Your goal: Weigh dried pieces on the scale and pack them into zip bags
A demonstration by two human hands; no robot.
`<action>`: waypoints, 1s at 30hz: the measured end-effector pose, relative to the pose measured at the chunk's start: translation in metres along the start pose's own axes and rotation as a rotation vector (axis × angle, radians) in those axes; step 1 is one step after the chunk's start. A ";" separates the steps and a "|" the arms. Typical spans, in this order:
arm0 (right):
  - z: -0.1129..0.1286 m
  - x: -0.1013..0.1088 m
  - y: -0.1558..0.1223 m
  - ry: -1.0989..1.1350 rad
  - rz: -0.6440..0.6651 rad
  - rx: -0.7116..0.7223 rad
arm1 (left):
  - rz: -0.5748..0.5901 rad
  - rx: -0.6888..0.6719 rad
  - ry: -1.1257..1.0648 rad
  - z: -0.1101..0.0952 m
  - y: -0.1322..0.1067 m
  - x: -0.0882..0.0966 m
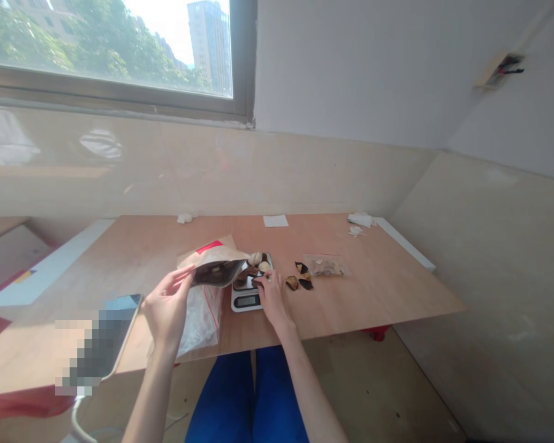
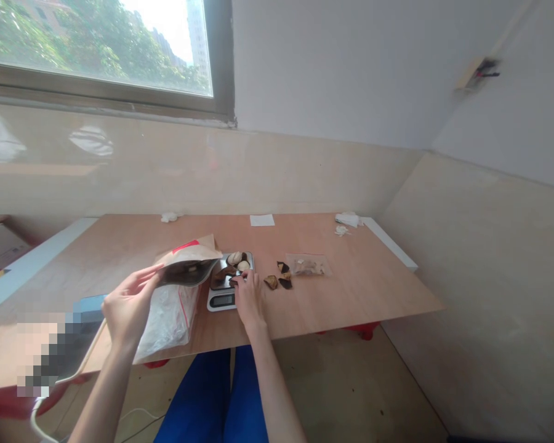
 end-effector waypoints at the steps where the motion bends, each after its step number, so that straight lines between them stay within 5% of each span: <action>1: -0.001 -0.002 0.001 -0.015 0.028 -0.003 | 0.006 -0.015 0.002 -0.003 0.004 -0.001; 6: -0.005 -0.008 -0.002 0.019 0.117 0.021 | -0.003 -0.087 0.067 -0.017 0.027 -0.009; 13: -0.006 0.005 -0.010 0.239 0.046 -0.013 | -0.245 -0.196 -0.081 -0.030 0.067 -0.004; 19: -0.021 0.027 -0.046 0.394 -0.072 -0.099 | -0.266 -0.177 -0.059 -0.013 0.042 0.003; 23: -0.040 0.026 -0.058 0.499 -0.065 -0.206 | 0.037 0.041 0.295 0.043 0.004 -0.026; 27: -0.043 0.024 -0.055 0.553 -0.035 -0.263 | 0.251 0.079 0.418 0.087 -0.031 -0.054; 30: -0.035 0.014 -0.054 0.583 0.059 -0.268 | 0.302 0.000 0.562 0.097 -0.043 -0.066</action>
Point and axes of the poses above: each hand's wrist, its own y-axis towards the middle knuckle, its own x-axis out of the back of the hand, z = x × y, the point moved 9 cm from there along y, towards the middle knuckle, and after that the axes turned 3 degrees about y, right-handed, at the moved point
